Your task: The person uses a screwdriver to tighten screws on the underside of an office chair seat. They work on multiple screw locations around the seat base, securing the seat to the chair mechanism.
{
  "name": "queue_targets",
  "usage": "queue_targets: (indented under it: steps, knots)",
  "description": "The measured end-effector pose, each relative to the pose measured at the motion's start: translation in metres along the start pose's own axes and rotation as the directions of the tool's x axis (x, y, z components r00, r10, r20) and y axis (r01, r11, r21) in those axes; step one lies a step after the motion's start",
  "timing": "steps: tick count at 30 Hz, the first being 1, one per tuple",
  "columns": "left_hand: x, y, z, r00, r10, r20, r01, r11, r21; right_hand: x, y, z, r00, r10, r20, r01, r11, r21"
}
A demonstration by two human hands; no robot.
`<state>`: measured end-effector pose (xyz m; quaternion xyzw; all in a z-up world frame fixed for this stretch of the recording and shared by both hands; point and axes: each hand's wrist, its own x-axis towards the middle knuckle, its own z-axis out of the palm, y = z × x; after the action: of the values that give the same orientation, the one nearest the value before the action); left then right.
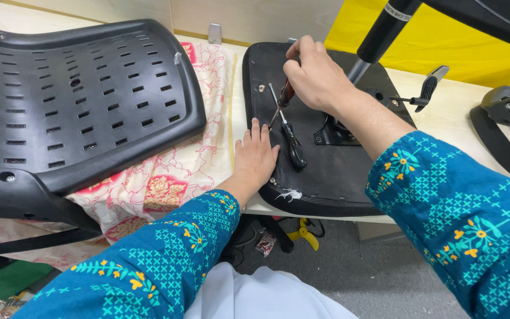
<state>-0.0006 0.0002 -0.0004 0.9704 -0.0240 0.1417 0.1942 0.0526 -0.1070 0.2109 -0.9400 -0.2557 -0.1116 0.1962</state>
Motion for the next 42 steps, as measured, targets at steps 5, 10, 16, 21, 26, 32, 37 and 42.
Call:
queue_targets:
  steps: [5,10,16,21,26,32,37,42]
  knots:
    - [0.001,0.000,0.001,1.000,-0.012,0.003,0.012,1.000,0.003,-0.012,-0.008,-0.008,1.000,-0.026,-0.001,0.026,0.990,0.142]
    - [0.003,0.000,0.004,1.000,-0.010,-0.011,0.010,1.000,0.014,-0.016,-0.013,-0.014,0.995,0.056,0.077,-0.062,0.995,0.078]
    - [0.003,0.000,0.006,1.000,-0.007,-0.012,0.007,1.000,0.009,-0.011,0.017,0.004,0.964,-0.226,-0.138,0.224,0.974,-0.030]
    - [0.004,0.000,0.006,0.999,0.013,-0.036,-0.012,1.000,0.027,-0.011,0.023,0.007,0.957,-0.256,-0.134,0.278,0.943,0.183]
    - [0.003,0.000,0.008,0.997,0.031,-0.075,-0.031,1.000,0.002,-0.013,0.016,0.003,1.000,-0.018,0.006,0.016,0.980,0.200]
    - [0.000,-0.001,0.012,0.994,0.031,-0.102,-0.034,0.999,-0.033,-0.011,0.027,0.013,0.875,-0.409,-0.259,0.448,0.886,0.116]
    - [0.004,-0.001,0.010,0.996,0.030,-0.086,-0.032,0.999,-0.018,-0.013,0.013,0.003,0.997,-0.073,0.034,0.065,0.977,0.201]
    - [0.004,-0.002,0.011,1.000,-0.007,-0.024,0.007,1.000,-0.016,-0.020,0.008,0.009,1.000,-0.014,-0.014,0.017,0.978,0.209]
